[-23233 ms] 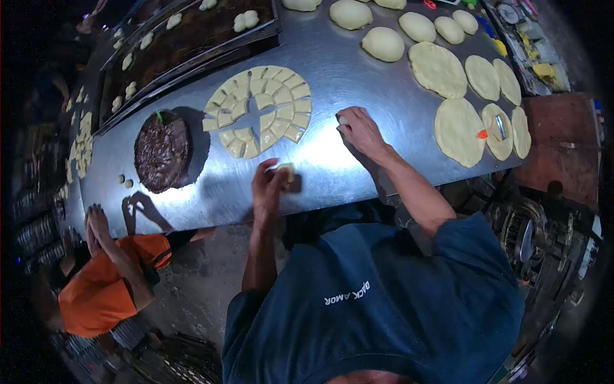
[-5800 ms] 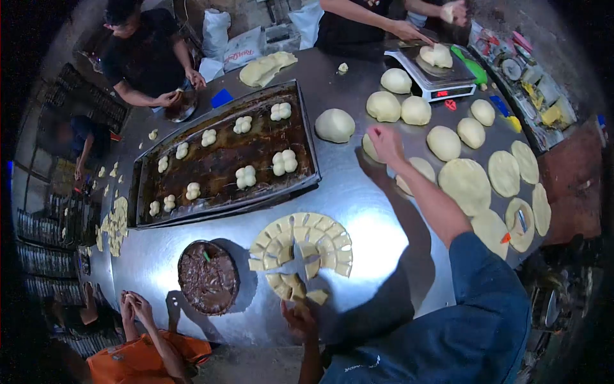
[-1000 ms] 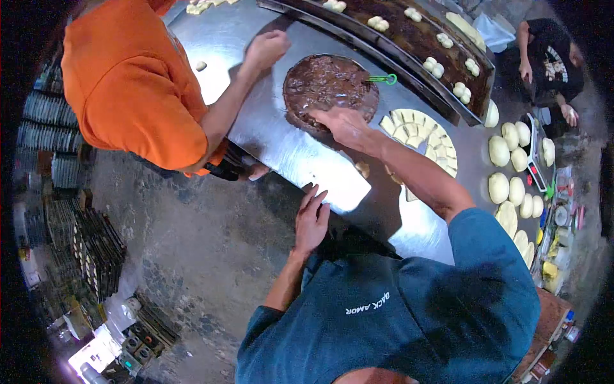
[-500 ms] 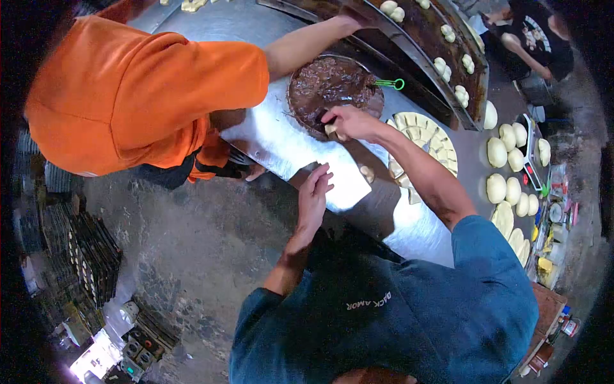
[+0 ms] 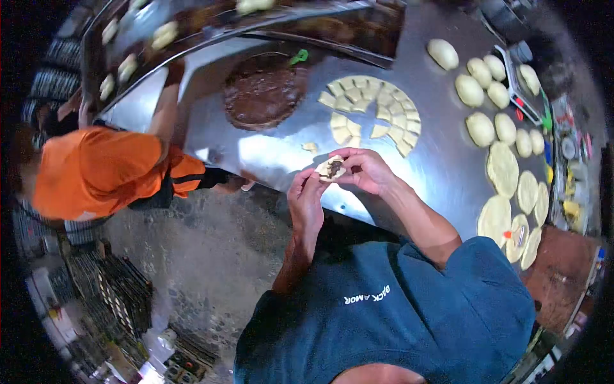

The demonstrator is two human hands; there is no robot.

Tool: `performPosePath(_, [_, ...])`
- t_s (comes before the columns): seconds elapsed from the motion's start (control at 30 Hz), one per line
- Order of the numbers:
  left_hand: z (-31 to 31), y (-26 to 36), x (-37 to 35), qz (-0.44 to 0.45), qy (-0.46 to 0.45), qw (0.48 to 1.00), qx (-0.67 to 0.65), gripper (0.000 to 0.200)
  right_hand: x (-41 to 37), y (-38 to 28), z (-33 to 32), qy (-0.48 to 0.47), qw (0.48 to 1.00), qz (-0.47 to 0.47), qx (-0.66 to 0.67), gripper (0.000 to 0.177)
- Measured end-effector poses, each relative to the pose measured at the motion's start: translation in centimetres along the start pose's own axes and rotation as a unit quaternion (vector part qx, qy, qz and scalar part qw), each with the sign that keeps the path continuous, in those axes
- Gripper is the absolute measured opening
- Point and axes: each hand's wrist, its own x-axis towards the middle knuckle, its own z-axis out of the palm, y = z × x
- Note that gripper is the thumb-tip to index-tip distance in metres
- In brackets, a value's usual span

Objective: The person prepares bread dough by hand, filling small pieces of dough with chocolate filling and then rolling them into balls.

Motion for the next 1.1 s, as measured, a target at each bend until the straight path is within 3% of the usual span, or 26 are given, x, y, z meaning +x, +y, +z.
performPosePath(0.07, [1.3,-1.8,-1.3,-0.005,0.020,1.000,0.022,0.013,-2.7,1.2,-1.8,0.019,0.999,-0.033,0.016,0.042])
performPosePath(0.1, [2.4,-2.4,-2.1,-0.014,0.021,0.999,0.041,0.018,-3.8,2.0,-2.5,0.048,0.986,-0.105,-0.123,0.043])
performPosePath(0.13, [3.2,-3.2,-3.0,-0.019,0.012,0.999,0.047,0.018,-4.9,2.6,-3.3,0.077,0.946,-0.175,-0.261,0.046])
performPosePath(0.17, [3.8,-3.9,-3.9,-0.014,0.003,0.995,0.096,0.020,-5.4,3.8,-4.9,0.107,0.863,-0.256,-0.422,0.048])
performPosePath(0.2, [4.3,-4.5,-4.9,-0.008,-0.004,0.989,0.145,0.023,-6.6,4.7,-4.8,0.136,0.823,-0.324,-0.446,0.044])
performPosePath(0.27, [5.2,-5.1,-6.3,-0.002,-0.011,0.986,0.164,0.025,-8.4,5.0,-5.5,0.160,0.693,-0.422,-0.562,0.037])
performPosePath(0.37, [5.4,-4.6,-7.5,0.070,-0.027,0.940,0.333,0.020,-10.5,4.0,-6.1,0.115,0.710,-0.357,-0.596,0.029])
performPosePath(0.4, [5.3,-4.5,-7.5,0.069,-0.025,0.938,0.338,0.020,-11.2,3.2,-5.5,0.103,0.748,-0.331,-0.566,0.021])
performPosePath(0.47, [5.3,-4.3,-6.9,0.057,-0.092,0.969,0.222,0.015,-11.6,1.7,-5.6,0.055,0.721,-0.340,-0.602,0.018])
performPosePath(0.5, [4.8,-3.9,-6.4,-0.025,-0.127,0.977,0.167,0.013,-11.7,1.3,-5.3,0.065,0.707,-0.341,-0.616,0.015])
performPosePath(0.53, [4.4,-3.5,-5.9,-0.025,-0.122,0.978,0.170,0.013,-11.8,0.6,-4.3,0.082,0.731,-0.302,-0.606,0.013])
performPosePath(0.63, [3.6,-2.8,-4.1,-0.149,-0.191,0.969,0.055,0.020,-10.1,0.5,-3.8,0.030,0.766,-0.333,-0.550,0.011])
performPosePath(0.7, [3.4,-1.9,-3.6,-0.168,-0.166,0.971,0.035,0.023,-8.7,1.0,-4.0,0.066,0.718,-0.343,-0.602,0.017])
performPosePath(0.73, [3.3,-1.4,-3.3,-0.191,-0.141,0.971,0.017,0.027,-8.2,1.4,-3.7,0.064,0.718,-0.341,-0.603,0.017])
performPosePath(0.77, [3.1,-1.4,-2.9,-0.192,-0.140,0.971,0.016,0.027,-7.8,2.0,-3.2,0.101,0.677,-0.405,-0.605,0.017])
performPosePath(0.83, [2.3,-1.8,-2.7,-0.105,-0.078,0.991,0.014,0.034,-7.7,3.0,-0.8,0.155,0.618,-0.494,-0.592,0.013])
performPosePath(0.87, [1.7,-1.4,-2.4,-0.109,-0.075,0.991,0.012,0.034,-7.3,3.0,-0.2,0.156,0.619,-0.490,-0.593,0.013])
performPosePath(0.93, [1.1,-0.2,-1.9,-0.147,-0.081,0.986,0.002,0.035,-6.5,2.9,0.6,0.134,0.568,-0.498,-0.642,0.013])
performPosePath(1.0, [0.5,0.6,-1.0,-0.153,-0.077,0.985,0.004,0.033,-5.4,2.3,1.1,0.105,0.570,-0.489,-0.651,0.015])
performPosePath(1.07, [-0.4,1.2,0.3,-0.123,-0.163,0.979,0.006,0.030,-4.9,1.7,1.3,0.079,0.614,-0.411,-0.669,0.018])
performPosePath(1.1, [-0.2,1.7,0.8,-0.136,-0.168,0.976,0.022,0.028,-4.9,1.3,1.9,0.113,0.621,-0.408,-0.660,0.012])
